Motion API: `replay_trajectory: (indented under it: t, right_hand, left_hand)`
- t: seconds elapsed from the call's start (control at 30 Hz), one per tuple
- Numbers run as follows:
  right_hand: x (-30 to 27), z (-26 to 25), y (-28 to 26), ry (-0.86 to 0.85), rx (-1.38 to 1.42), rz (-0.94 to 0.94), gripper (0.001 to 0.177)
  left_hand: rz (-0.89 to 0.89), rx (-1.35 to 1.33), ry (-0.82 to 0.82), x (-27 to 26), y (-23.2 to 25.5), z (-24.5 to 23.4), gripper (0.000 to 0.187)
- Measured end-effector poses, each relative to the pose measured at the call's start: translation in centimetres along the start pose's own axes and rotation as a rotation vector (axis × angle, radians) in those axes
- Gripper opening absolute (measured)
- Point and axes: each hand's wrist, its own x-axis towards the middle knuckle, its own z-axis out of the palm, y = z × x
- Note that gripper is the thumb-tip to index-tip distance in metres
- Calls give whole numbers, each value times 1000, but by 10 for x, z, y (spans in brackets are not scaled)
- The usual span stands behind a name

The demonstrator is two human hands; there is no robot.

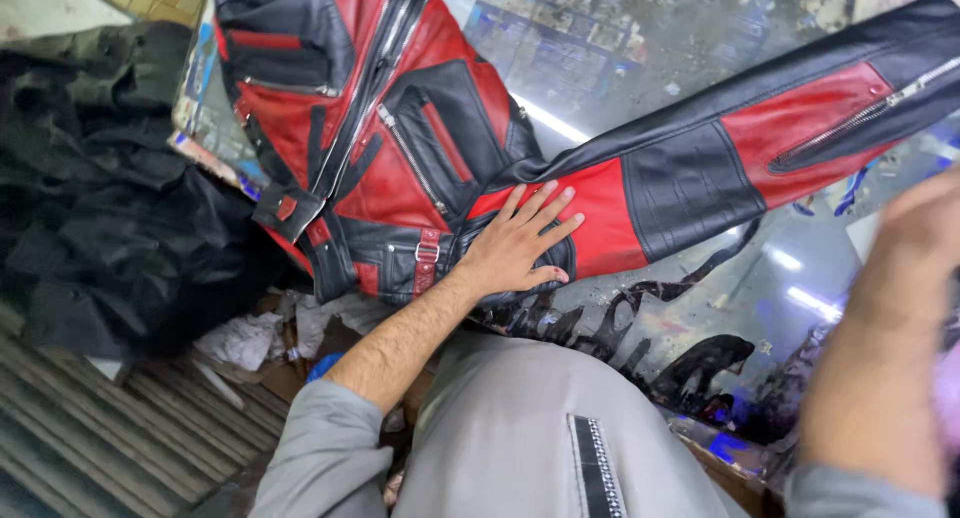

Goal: The person wipes the red and black leather jacket with a sponge, focusing on the sleeve and shoulder areas. The person repeatedly rubs the surface, occasionally repositioning the jacket to access different sections.

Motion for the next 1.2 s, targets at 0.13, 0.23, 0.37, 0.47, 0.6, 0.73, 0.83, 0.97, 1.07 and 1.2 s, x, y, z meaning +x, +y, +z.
replay_trajectory:
  t: [0.13, 0.23, 0.37, 0.47, 0.6, 0.73, 0.83, 0.97, 1.07, 1.2]
  right_hand:
    - [-121, 87, 32, 1, 520, 179, 52]
    - [-161, 134, 74, -36, 601, 294, 42]
    - [-175, 141, 116, -11, 493, 161, 35]
    - [-179, 134, 130, -16, 476, 131, 34]
    - [-183, 138, 133, -25, 413, 74, 32]
    - [-188, 144, 125, -32, 348, 54, 36]
    - [-187, 146, 122, -32, 311, 38, 39]
    - [-188, 148, 123, 5, 299, 39, 44]
    - [-190, 147, 122, 35, 261, -16, 42]
    - [-192, 149, 125, 87, 290, 37, 44]
  left_hand:
    - [1, 35, 54, -4, 10, -2, 88]
    - [-47, 149, 39, -11, 29, 3, 82]
    - [-145, 145, 106, -32, 23, 3, 76]
    - [-256, 194, 145, -47, -2, 1, 70]
    - [-226, 50, 282, -45, -15, 0, 48]
    - [-127, -56, 510, -25, -34, -18, 43]
    - [4, -9, 397, 12, -63, -37, 50]
    - [210, 63, 172, 49, -80, -52, 34]
    - [220, 143, -63, 61, -80, -66, 33]
    - [-93, 135, -274, 73, -81, -79, 49]
